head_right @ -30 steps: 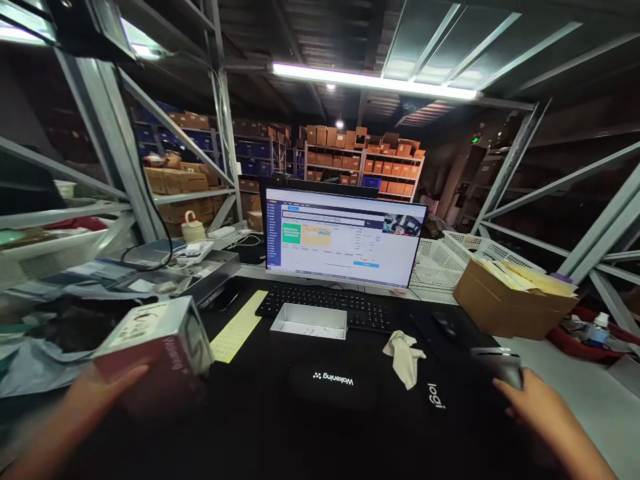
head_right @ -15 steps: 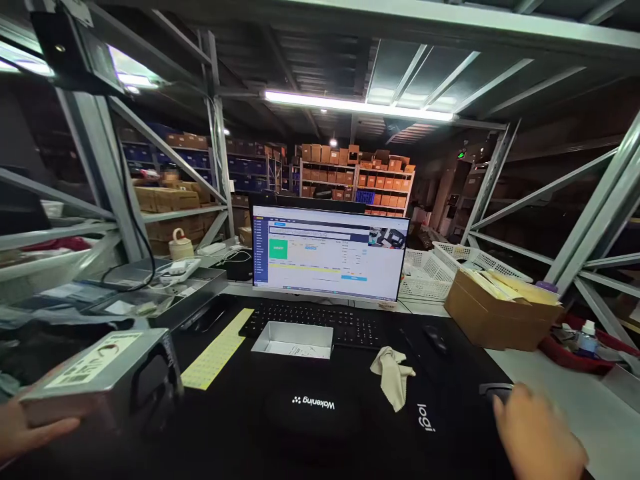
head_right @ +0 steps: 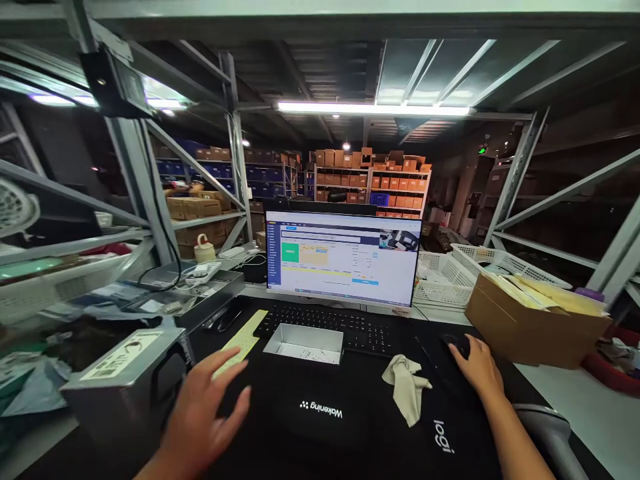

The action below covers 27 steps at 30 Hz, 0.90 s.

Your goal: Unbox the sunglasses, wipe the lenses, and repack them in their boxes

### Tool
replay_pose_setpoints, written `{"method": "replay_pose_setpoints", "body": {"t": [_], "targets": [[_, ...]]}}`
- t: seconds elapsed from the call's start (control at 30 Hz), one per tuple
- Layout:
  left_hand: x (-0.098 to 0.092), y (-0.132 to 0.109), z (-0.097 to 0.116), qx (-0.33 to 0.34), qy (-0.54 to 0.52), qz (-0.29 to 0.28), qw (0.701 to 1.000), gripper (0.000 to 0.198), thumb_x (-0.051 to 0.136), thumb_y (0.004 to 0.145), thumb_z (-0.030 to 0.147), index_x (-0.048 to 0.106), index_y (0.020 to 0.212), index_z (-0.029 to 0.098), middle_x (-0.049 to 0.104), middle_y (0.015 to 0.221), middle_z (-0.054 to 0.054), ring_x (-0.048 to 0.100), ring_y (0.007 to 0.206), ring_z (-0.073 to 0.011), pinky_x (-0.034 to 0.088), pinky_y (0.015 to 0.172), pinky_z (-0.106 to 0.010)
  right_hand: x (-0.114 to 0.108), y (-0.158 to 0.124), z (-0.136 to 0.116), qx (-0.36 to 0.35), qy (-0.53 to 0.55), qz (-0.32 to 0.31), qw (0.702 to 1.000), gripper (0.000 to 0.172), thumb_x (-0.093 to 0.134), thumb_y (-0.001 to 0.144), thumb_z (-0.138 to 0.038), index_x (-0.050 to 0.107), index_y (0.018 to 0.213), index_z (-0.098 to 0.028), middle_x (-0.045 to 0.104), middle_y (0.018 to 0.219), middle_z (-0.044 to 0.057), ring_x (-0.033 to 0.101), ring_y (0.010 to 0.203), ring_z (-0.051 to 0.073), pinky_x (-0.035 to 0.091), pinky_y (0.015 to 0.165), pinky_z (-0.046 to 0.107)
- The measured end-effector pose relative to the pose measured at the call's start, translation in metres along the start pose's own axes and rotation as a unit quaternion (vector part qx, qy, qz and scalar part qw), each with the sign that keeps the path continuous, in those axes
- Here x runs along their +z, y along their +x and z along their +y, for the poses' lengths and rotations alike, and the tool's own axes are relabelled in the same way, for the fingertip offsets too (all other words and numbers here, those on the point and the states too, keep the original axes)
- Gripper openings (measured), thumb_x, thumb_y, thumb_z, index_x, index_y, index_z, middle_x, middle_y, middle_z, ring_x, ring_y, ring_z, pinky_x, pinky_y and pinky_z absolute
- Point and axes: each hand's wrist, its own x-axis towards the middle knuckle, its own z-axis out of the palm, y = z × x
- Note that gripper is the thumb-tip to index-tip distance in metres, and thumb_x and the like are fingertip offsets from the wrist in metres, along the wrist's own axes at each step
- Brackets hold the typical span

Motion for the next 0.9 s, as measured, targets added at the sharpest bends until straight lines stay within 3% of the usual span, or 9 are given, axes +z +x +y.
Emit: {"method": "replay_pose_setpoints", "body": {"t": [0.1,0.17,0.23,0.33,0.53,0.7,0.9], "targets": [[0.064,0.028,-0.027,-0.141,-0.023,-0.025,0.989,0.021,0.056,0.089,0.028,0.065,0.107,0.022,0.065,0.12,-0.011,0.063,0.114,-0.0284,0.054,0.1,-0.048,0.018,0.006,0.007,-0.004,0.018,-0.006,1.0,0.034,0.061,0.095,-0.042,0.064,0.122,-0.022,0.066,0.121,0.011,0.066,0.104,0.026,0.058,0.086,0.043],[0.1,0.043,-0.058,-0.19,-0.015,-0.019,0.981,0.019,0.049,0.094,0.025,0.065,0.1,0.017,0.066,0.108,-0.011,0.067,0.101,-0.0238,0.059,0.088,-0.041,0.033,0.008,0.013,-0.009,0.03,-0.006,0.999,0.04,0.061,0.088,-0.046,0.067,0.119,-0.02,0.068,0.116,0.015,0.068,0.104,0.032,0.059,0.085,0.047],[0.129,0.052,-0.088,-0.229,-0.003,-0.022,0.973,0.017,0.051,0.098,0.025,0.064,0.099,0.014,0.066,0.1,-0.008,0.067,0.091,-0.0195,0.059,0.082,-0.037,0.049,0.01,0.021,-0.019,0.042,-0.01,0.999,0.049,0.057,0.08,-0.051,0.068,0.117,-0.019,0.067,0.118,0.019,0.067,0.108,0.037,0.058,0.088,0.05],[0.158,0.053,-0.119,-0.256,0.015,-0.05,0.965,0.019,0.061,0.097,0.032,0.064,0.104,0.014,0.067,0.104,-0.006,0.066,0.095,-0.019,0.057,0.086,-0.04,0.071,0.012,0.035,-0.039,0.046,-0.029,0.998,0.058,0.047,0.08,-0.056,0.065,0.121,-0.019,0.062,0.129,0.019,0.066,0.114,0.038,0.056,0.093,0.051],[0.186,0.02,-0.13,-0.234,0.041,-0.157,0.959,0.024,0.065,0.094,0.031,0.065,0.111,0.015,0.065,0.121,-0.009,0.063,0.111,-0.0236,0.054,0.096,-0.046,0.091,0.015,0.052,-0.075,0.065,-0.045,0.994,0.052,0.043,0.084,-0.053,0.065,0.121,-0.022,0.063,0.124,0.015,0.065,0.116,0.035,0.053,0.098,0.05],[0.196,0.005,-0.128,-0.205,0.051,-0.219,0.953,0.03,0.065,0.092,0.024,0.065,0.121,0.017,0.059,0.137,-0.012,0.057,0.126,-0.0283,0.048,0.105,-0.051,0.084,0.014,0.046,-0.097,0.084,-0.051,0.99,0.05,0.046,0.085,-0.054,0.066,0.119,-0.023,0.065,0.122,0.014,0.065,0.115,0.032,0.052,0.101,0.047],[0.2,0.002,-0.121,-0.181,0.043,-0.254,0.949,0.037,0.051,0.093,0.027,0.065,0.126,0.019,0.058,0.143,-0.012,0.054,0.132,-0.0298,0.044,0.112,-0.047,0.07,0.01,0.034,-0.084,0.028,-0.07,0.994,0.048,0.044,0.089,-0.049,0.066,0.123,-0.024,0.061,0.131,0.013,0.064,0.118,0.031,0.052,0.102,0.046]]}}
